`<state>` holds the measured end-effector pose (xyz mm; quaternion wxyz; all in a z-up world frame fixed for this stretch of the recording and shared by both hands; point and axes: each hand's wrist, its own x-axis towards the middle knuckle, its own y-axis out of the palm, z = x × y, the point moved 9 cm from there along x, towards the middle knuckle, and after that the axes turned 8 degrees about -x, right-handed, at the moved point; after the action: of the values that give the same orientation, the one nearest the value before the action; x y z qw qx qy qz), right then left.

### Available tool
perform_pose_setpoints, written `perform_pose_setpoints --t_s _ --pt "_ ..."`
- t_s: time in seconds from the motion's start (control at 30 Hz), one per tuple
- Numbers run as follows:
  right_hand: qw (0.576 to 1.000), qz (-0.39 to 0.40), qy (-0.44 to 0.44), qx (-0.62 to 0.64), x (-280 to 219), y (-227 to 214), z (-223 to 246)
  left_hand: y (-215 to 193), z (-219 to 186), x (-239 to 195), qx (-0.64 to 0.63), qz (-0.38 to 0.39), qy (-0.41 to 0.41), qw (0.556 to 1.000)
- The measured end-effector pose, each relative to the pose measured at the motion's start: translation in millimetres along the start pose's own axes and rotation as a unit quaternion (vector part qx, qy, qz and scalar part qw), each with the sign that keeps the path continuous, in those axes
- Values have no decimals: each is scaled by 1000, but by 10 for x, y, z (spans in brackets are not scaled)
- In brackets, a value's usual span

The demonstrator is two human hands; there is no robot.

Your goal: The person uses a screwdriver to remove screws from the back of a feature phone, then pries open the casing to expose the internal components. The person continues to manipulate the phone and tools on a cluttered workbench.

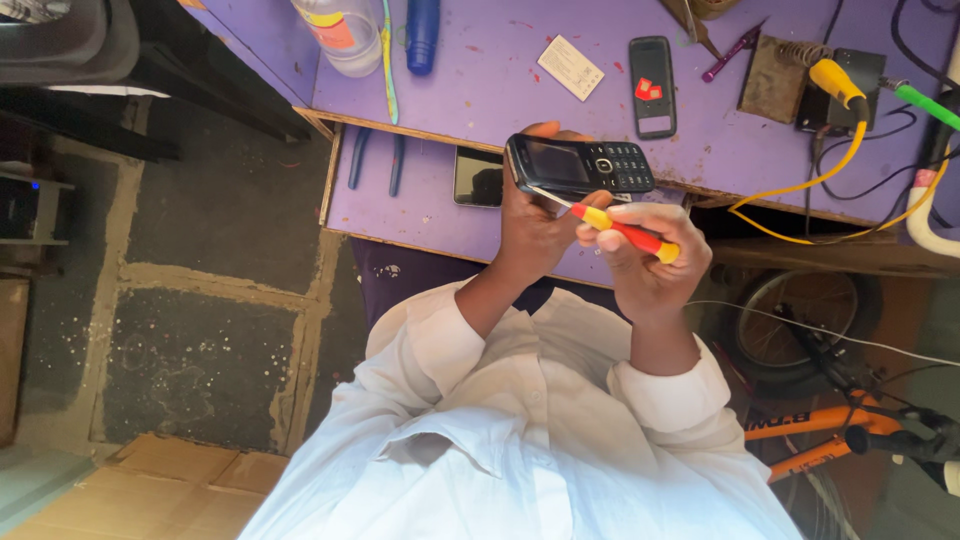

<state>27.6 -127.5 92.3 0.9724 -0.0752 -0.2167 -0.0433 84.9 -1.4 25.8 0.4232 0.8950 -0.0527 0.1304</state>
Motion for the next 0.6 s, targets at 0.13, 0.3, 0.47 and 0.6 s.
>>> perform_pose_setpoints --t_s 0.13,0.3,0.47,0.6 --pt "991 9 -91 -96 -19 182 198 51 -57 -31 56 -4 48 997" --pt "970 -28 -174 -166 -207 260 391 79 -117 -89 102 -14 92 990" --pt "973 -167 -155 31 -262 -127 252 -6 -134 -29 132 -23 82 988" --pt "967 -175 -26 183 18 -434 100 -66 -38 -43 115 -16 37 993"
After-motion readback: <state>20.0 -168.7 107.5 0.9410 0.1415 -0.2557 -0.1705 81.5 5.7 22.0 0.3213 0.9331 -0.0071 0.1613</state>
